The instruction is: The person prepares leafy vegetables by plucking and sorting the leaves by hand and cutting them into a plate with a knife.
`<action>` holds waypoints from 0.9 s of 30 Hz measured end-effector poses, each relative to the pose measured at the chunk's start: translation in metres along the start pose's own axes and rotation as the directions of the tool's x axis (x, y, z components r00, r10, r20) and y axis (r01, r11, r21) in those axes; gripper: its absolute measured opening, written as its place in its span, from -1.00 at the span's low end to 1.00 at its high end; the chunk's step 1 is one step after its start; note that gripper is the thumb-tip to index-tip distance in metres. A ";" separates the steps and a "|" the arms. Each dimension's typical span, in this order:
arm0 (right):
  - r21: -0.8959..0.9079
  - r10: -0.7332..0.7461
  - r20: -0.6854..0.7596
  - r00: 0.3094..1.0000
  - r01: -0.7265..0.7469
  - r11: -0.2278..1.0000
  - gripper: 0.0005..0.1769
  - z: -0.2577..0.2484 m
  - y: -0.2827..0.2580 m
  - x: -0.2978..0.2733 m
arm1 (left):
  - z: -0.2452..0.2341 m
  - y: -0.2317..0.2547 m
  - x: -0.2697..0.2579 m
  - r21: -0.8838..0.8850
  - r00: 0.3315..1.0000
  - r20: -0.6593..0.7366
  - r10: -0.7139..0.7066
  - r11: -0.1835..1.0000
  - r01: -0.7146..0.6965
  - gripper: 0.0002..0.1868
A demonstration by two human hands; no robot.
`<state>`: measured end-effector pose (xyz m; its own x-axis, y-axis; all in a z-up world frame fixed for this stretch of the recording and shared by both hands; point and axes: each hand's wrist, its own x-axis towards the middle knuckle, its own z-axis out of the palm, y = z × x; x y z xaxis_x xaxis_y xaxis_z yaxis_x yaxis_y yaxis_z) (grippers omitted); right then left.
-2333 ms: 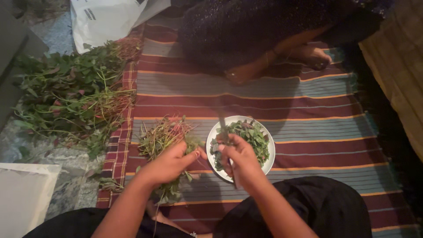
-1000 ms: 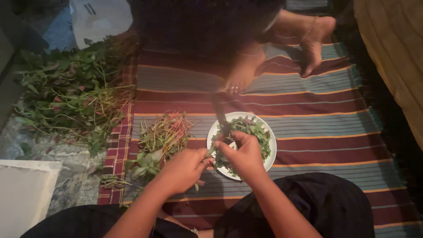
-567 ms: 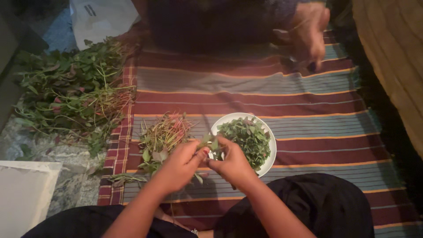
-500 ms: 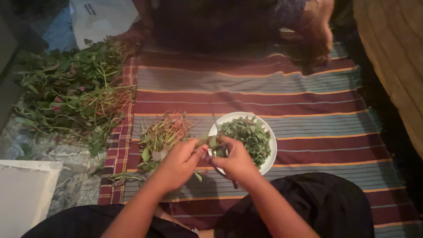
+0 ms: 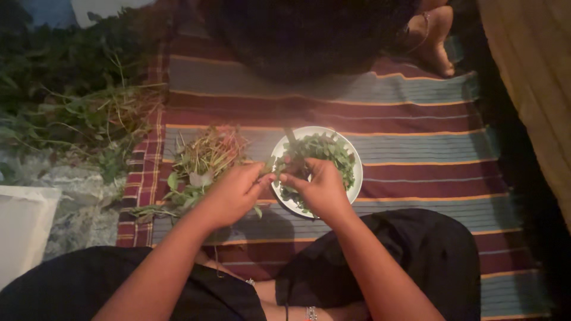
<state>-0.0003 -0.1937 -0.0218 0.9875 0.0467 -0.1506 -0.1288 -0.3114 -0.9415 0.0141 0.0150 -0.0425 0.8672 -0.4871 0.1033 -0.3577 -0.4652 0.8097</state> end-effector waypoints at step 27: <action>0.154 0.145 0.168 0.975 -0.171 0.973 -0.36 0.002 0.005 -0.012 | 0.014 -0.023 0.007 0.109 0.985 0.045 -0.167 0.981 0.161 -0.71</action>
<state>-0.0133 -0.1939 -0.0256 0.9289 0.1599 -0.3341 -0.3085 -0.1654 -0.9368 0.0236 0.0114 -0.0685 0.8981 -0.4356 -0.0599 -0.2485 -0.6152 0.7482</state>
